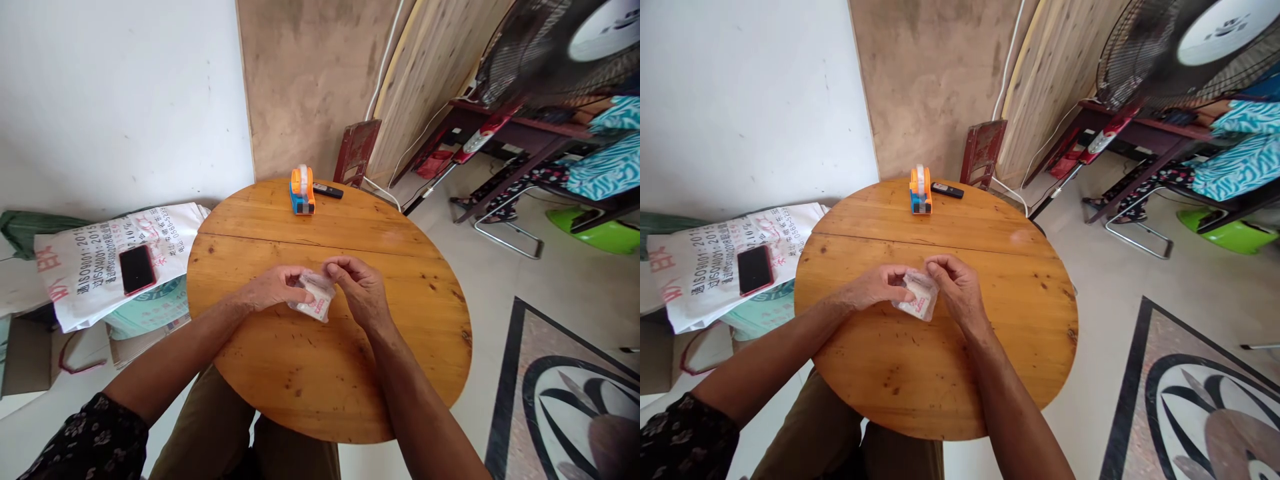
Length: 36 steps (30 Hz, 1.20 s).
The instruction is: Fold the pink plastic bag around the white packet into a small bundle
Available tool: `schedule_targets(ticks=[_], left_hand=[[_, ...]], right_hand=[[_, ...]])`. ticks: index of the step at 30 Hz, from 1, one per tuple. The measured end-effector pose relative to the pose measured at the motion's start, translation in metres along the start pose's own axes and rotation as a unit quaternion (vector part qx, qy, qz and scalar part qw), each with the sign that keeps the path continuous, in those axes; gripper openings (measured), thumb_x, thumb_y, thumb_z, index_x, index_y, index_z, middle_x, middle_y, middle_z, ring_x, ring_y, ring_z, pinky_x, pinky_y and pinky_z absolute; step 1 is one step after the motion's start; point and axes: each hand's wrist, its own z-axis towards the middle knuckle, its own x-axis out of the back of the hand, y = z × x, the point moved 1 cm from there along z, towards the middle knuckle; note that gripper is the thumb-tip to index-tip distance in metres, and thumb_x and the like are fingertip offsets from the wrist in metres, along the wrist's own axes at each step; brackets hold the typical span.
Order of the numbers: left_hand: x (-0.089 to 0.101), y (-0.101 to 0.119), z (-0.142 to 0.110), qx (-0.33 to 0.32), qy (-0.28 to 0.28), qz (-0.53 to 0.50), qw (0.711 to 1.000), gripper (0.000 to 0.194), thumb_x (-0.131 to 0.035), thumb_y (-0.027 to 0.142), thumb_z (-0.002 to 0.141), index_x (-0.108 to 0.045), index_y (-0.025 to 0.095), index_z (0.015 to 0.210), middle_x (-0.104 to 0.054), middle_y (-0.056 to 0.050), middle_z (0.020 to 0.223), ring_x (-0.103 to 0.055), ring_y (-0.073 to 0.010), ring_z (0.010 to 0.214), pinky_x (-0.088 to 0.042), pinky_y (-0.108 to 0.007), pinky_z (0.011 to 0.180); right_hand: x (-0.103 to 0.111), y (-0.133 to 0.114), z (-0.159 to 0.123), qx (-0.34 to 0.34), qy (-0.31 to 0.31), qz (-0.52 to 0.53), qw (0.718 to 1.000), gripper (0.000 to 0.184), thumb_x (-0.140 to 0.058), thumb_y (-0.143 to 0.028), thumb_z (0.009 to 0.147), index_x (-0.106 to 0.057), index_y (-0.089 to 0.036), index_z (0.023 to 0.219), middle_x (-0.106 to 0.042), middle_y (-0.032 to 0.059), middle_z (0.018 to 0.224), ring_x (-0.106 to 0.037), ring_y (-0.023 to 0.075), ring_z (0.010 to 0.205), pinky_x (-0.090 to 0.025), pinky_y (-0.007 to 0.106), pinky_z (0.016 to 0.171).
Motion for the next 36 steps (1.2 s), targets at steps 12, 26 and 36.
schedule_targets(ticks=[12, 26, 36], left_hand=[[0.003, -0.002, 0.002, -0.029, 0.047, 0.047, 0.997, 0.049, -0.073, 0.026, 0.077, -0.059, 0.005, 0.119, -0.063, -0.013, 0.107, -0.060, -0.0130, 0.088, -0.047, -0.026, 0.081], [0.006, 0.003, 0.002, -0.049, 0.170, 0.208, 0.962, 0.045, -0.066, 0.033, 0.078, -0.063, 0.002, 0.111, -0.062, -0.007, 0.087, -0.051, -0.0095, 0.069, -0.038, -0.021, 0.060], [0.013, 0.006, 0.002, -0.037, 0.120, 0.202, 0.971, 0.034, -0.060, 0.031, 0.081, -0.065, 0.005, 0.104, -0.056, -0.002, 0.066, -0.048, -0.0058, 0.053, -0.038, -0.015, 0.046]], right_hand=[[-0.003, 0.007, -0.004, 0.005, 0.008, -0.114, 0.993, 0.043, -0.051, -0.047, 0.084, -0.066, -0.007, 0.093, -0.059, 0.0046, 0.090, -0.056, -0.0018, 0.078, -0.046, 0.004, 0.074], [-0.013, 0.011, -0.007, 0.177, -0.010, -0.255, 0.951, 0.022, -0.049, -0.028, 0.090, -0.066, -0.016, 0.090, -0.059, -0.0081, 0.093, -0.054, -0.0099, 0.088, -0.039, -0.002, 0.081], [-0.012, 0.014, -0.004, 0.282, -0.015, -0.316, 0.906, 0.015, -0.052, -0.019, 0.086, -0.066, -0.016, 0.090, -0.058, -0.0101, 0.100, -0.056, -0.0081, 0.097, -0.043, 0.002, 0.088]])
